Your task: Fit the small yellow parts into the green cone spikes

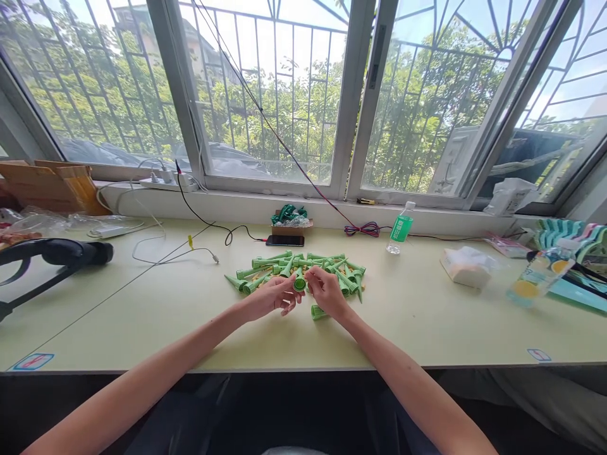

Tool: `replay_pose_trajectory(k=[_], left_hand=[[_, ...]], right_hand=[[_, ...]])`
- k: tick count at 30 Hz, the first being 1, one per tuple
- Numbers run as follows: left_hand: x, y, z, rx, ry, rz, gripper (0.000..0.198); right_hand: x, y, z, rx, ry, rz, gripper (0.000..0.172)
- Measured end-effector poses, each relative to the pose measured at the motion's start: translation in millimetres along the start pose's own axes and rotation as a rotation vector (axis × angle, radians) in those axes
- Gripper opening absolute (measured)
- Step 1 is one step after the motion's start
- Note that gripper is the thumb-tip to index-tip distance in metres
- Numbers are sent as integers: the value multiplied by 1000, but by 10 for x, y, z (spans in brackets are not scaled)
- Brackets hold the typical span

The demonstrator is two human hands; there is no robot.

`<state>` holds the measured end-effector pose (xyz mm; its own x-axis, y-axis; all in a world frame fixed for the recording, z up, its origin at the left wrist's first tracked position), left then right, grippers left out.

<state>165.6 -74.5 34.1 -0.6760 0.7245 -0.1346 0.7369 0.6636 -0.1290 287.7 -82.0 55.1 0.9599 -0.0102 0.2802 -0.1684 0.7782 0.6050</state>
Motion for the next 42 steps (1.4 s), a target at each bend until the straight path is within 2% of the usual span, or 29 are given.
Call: replay_pose_trajectory(k=[8,20,26,29,34,39,42], left_hand=[[5,-14,5,-31,17,9,47],[32,-33,-10,-67,94,-3,45],[22,-52,-47,-135,372,-77,40],[16,-71,-85,-216,522,-126,38],[-8,-128,-197,-395,813,-276,31],[-44,-146,-213,-527,974,-327,24],[-34,-152,-193,-558,1082,-360,20]], right_hand=[[-22,-17,6,-19,13,27,36],[-47,-18,-55,-33,19,43,33],[-46,-16,-45,-35,-15,59,33],[-41,-12,-44,-46,-21,59,35],[-45,-13,-50,-50,-48,78,38],[-41,-12,-34,-36,-98,84,40],[-40,-9,-32,-47,-108,75,41]])
Point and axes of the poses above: each hand's wrist, its own y-axis towards the middle knuckle, its own x-axis out of the back of the hand, z = x × y, the point moved 7 cm from there along y, towards the middle knuckle, and after that the axes turned 6 degrees about x, right-handed, at the moved point
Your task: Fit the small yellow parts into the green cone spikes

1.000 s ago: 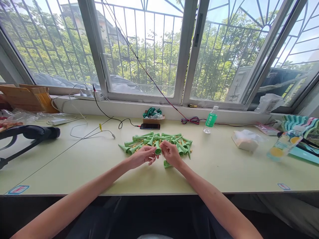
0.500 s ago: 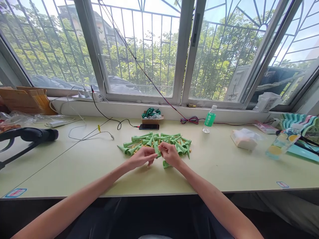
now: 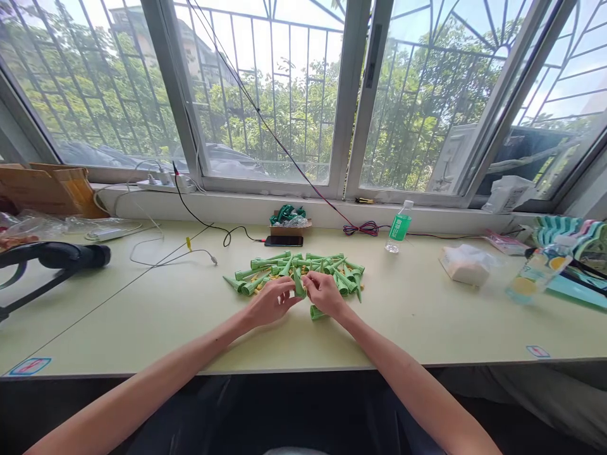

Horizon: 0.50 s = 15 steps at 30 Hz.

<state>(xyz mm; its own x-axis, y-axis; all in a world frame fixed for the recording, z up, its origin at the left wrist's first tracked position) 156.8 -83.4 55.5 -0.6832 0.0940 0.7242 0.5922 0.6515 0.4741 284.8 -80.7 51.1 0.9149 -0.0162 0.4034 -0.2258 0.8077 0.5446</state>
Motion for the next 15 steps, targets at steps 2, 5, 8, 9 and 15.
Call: replay_pose_trajectory(k=[2,5,8,9,15], left_hand=[[-5,-11,7,-8,61,1,19],[-10,-21,10,2,99,3,20],[-30,-20,18,30,50,14,20],[-40,-18,22,36,18,20,20],[-75,-1,63,50,-95,4,21]], right_hand=[[-7,2,-9,-10,11,-2,41],[-15,4,-36,-19,19,-5,39],[-21,8,-59,-16,-7,3,39],[-23,10,-61,-13,-13,8,39],[-29,14,-42,-4,-29,13,40]])
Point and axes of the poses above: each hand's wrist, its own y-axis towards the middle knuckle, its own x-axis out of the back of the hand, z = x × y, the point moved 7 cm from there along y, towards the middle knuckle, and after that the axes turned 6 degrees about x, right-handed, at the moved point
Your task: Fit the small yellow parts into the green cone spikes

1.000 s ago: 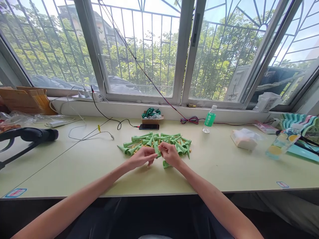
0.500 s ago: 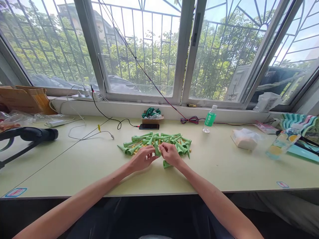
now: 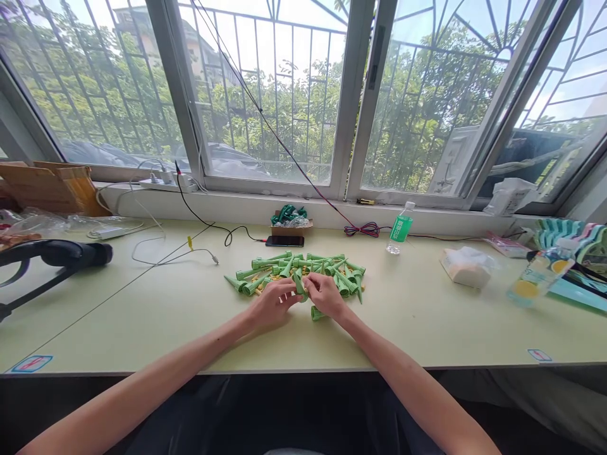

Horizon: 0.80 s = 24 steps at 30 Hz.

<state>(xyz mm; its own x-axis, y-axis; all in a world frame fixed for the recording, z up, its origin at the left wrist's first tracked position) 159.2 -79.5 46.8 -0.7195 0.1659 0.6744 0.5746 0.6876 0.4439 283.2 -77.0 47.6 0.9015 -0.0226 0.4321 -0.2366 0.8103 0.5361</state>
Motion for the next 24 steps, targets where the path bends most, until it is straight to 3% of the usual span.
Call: replay_pose_trajectory(k=[7,13,24], left_hand=[[12,19,25,9,44,-30,31],[31,30,8,55,-59,-26,34],[-142,-32,136,471,-786,298,44]], right_hand=[[-17,-12,8,13,-8,12,38],[-22,-24,-4,34,-21,7,39],[-12,-49,95,114,-65,16,38]])
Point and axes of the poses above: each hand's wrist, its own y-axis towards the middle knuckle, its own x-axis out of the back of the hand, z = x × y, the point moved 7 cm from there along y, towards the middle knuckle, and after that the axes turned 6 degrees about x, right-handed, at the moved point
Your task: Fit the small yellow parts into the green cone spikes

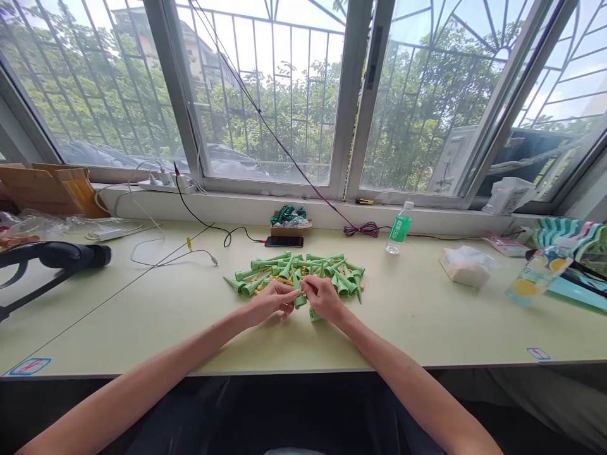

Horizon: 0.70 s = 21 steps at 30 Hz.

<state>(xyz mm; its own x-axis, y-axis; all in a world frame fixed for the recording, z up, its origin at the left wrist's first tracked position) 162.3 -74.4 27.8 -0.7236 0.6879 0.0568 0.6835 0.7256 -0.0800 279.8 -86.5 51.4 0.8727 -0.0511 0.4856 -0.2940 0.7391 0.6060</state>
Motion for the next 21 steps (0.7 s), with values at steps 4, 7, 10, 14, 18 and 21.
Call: replay_pose_trajectory(k=[4,7,10,14,18,21], left_hand=[[-25,-4,66,118,-204,45,40],[-7,7,69,108,-197,25,40],[1,9,8,25,-108,21,42],[8,-12,-93,-103,109,-17,47],[21,-37,-158,-224,423,-139,47],[15,-98,-264,-419,702,-289,43]], right_hand=[[12,-1,57,26,-14,13,38],[18,6,64,25,-27,11,38],[23,14,62,24,-37,0,39],[20,21,55,20,-20,-13,39],[-5,21,4,-15,-6,1,39],[-21,21,-37,-32,-12,6,39]])
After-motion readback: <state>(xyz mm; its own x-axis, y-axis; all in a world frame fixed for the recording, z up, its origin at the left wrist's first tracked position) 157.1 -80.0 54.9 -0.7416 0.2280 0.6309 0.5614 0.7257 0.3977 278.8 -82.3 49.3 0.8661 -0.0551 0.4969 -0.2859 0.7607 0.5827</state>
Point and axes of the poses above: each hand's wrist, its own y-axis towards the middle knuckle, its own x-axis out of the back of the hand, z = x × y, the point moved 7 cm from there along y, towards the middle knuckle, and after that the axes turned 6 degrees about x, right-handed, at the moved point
